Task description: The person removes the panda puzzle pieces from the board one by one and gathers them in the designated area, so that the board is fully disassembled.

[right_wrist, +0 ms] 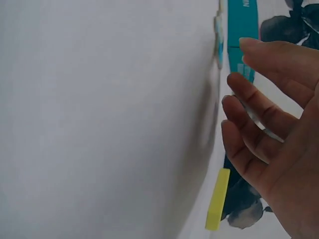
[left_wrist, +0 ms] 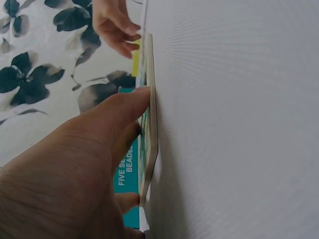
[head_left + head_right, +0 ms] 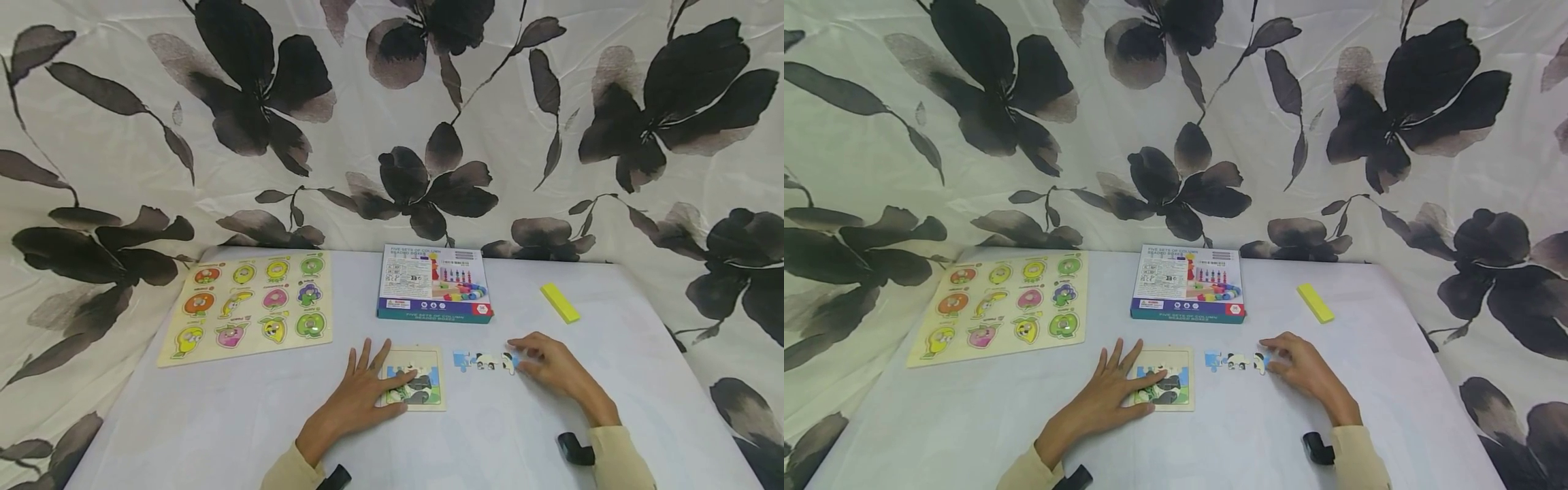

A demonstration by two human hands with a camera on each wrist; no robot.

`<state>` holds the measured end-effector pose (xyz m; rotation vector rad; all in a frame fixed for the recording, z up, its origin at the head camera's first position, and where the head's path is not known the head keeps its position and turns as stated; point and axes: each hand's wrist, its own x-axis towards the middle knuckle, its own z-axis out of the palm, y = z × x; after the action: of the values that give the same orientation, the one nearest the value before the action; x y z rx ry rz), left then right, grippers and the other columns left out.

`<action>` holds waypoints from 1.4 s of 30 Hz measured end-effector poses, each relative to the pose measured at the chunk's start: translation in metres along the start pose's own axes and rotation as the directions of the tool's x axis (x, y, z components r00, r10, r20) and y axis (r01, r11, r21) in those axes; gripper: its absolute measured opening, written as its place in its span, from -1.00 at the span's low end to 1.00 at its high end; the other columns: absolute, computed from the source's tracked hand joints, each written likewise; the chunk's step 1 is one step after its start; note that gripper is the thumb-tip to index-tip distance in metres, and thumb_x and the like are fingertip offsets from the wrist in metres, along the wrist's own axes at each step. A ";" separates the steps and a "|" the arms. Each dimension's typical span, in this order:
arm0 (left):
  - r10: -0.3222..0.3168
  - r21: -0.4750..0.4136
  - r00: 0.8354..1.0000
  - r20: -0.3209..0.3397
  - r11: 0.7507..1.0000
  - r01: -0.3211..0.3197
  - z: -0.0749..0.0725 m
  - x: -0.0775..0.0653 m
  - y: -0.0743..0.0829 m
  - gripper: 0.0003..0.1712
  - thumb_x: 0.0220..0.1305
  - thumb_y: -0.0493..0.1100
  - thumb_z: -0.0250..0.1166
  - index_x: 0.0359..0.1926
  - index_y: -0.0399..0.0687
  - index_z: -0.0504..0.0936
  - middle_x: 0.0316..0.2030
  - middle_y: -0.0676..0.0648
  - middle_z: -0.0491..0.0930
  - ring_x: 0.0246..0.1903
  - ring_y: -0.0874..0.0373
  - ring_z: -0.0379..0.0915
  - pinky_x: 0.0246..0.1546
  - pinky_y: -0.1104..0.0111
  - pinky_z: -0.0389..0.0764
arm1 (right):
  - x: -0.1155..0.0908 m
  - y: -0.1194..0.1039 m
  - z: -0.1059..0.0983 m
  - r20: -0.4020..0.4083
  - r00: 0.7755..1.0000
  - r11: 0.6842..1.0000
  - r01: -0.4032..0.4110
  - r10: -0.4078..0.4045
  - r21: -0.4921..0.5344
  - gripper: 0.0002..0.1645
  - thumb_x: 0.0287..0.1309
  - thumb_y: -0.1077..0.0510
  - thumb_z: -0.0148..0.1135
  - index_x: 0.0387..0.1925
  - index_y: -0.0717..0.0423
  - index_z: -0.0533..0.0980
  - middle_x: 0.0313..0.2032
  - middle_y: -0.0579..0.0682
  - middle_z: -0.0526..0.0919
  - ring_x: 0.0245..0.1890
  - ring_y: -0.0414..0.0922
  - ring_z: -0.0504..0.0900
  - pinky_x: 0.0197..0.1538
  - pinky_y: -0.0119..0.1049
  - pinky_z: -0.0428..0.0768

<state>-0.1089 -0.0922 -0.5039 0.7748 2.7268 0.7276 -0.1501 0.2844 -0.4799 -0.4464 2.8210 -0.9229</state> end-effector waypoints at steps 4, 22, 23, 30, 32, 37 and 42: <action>0.002 -0.010 1.000 -0.001 1.000 -0.002 0.001 0.000 0.000 -0.38 0.24 0.34 0.12 0.32 0.49 0.37 0.50 -0.22 -0.20 0.43 -0.36 -0.55 0.31 -0.28 -0.42 | 0.008 -0.009 0.001 -0.041 0.999 0.999 0.025 -0.024 0.043 -0.58 0.07 0.31 0.33 0.02 0.10 0.60 -0.12 -0.06 0.63 -0.17 -0.13 0.50 -0.09 -0.27 0.56; 0.007 -0.041 1.000 0.030 0.999 -0.006 -0.001 -0.004 -0.002 -0.45 0.25 0.29 0.16 0.27 0.54 0.40 0.49 -0.27 -0.25 0.40 -0.40 -0.60 0.35 -0.22 -0.37 | 0.071 -0.113 0.069 0.092 0.938 0.923 0.305 -0.334 0.233 -0.74 0.19 0.19 0.28 -0.07 0.12 0.64 -0.12 -0.06 0.69 -0.10 -0.10 0.59 -0.05 -0.20 0.57; 0.009 -0.040 1.000 0.030 0.999 -0.008 -0.001 -0.004 -0.002 -0.45 0.25 0.28 0.16 0.27 0.54 0.40 0.49 -0.27 -0.25 0.40 -0.40 -0.60 0.35 -0.22 -0.36 | 0.073 -0.116 0.073 0.106 0.932 0.919 0.315 -0.347 0.236 -0.74 0.18 0.19 0.29 -0.08 0.11 0.65 -0.13 -0.07 0.69 -0.10 -0.11 0.59 -0.04 -0.20 0.57; 0.023 -0.018 0.999 0.025 1.000 -0.023 -0.002 -0.006 -0.002 -0.45 0.26 0.28 0.15 0.27 0.44 0.44 0.49 -0.26 -0.25 0.40 -0.41 -0.59 0.35 -0.24 -0.34 | 0.076 -0.128 0.094 0.193 0.900 0.911 0.349 -0.392 0.222 -0.73 0.16 0.19 0.31 -0.08 0.10 0.66 -0.16 -0.10 0.70 -0.09 -0.17 0.55 0.06 -0.21 0.49; 0.026 -0.013 0.999 0.022 1.000 -0.026 -0.002 -0.006 -0.003 -0.45 0.26 0.28 0.14 0.26 0.42 0.45 0.49 -0.26 -0.23 0.40 -0.41 -0.57 0.34 -0.25 -0.33 | 0.075 -0.130 0.097 0.213 0.896 0.915 0.353 -0.390 0.195 -0.73 0.15 0.19 0.31 -0.09 0.10 0.67 -0.15 -0.11 0.68 -0.09 -0.17 0.53 0.06 -0.20 0.48; 0.036 -0.016 0.999 0.014 0.999 -0.036 -0.002 -0.006 -0.003 -0.44 0.27 0.29 0.13 0.26 0.35 0.47 0.49 -0.27 -0.21 0.40 -0.41 -0.56 0.34 -0.26 -0.34 | 0.074 -0.132 0.102 0.236 0.889 0.919 0.373 -0.393 0.126 -0.74 0.13 0.19 0.32 -0.11 0.09 0.68 -0.13 -0.12 0.64 -0.11 -0.19 0.48 0.01 -0.26 0.47; 0.036 -0.021 0.999 0.008 0.999 -0.036 -0.002 -0.007 -0.004 -0.44 0.27 0.30 0.12 0.25 0.34 0.48 0.48 -0.27 -0.20 0.40 -0.41 -0.55 0.34 -0.26 -0.34 | 0.072 -0.132 0.104 0.229 0.882 0.911 0.393 -0.411 0.121 -0.76 0.13 0.19 0.33 -0.13 0.09 0.69 -0.16 -0.12 0.61 -0.15 -0.21 0.44 -0.04 -0.30 0.46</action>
<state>-0.1056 -0.0992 -0.5037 0.8221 2.7007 0.7571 -0.1642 0.1022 -0.4872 -1.0896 2.4979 -0.9508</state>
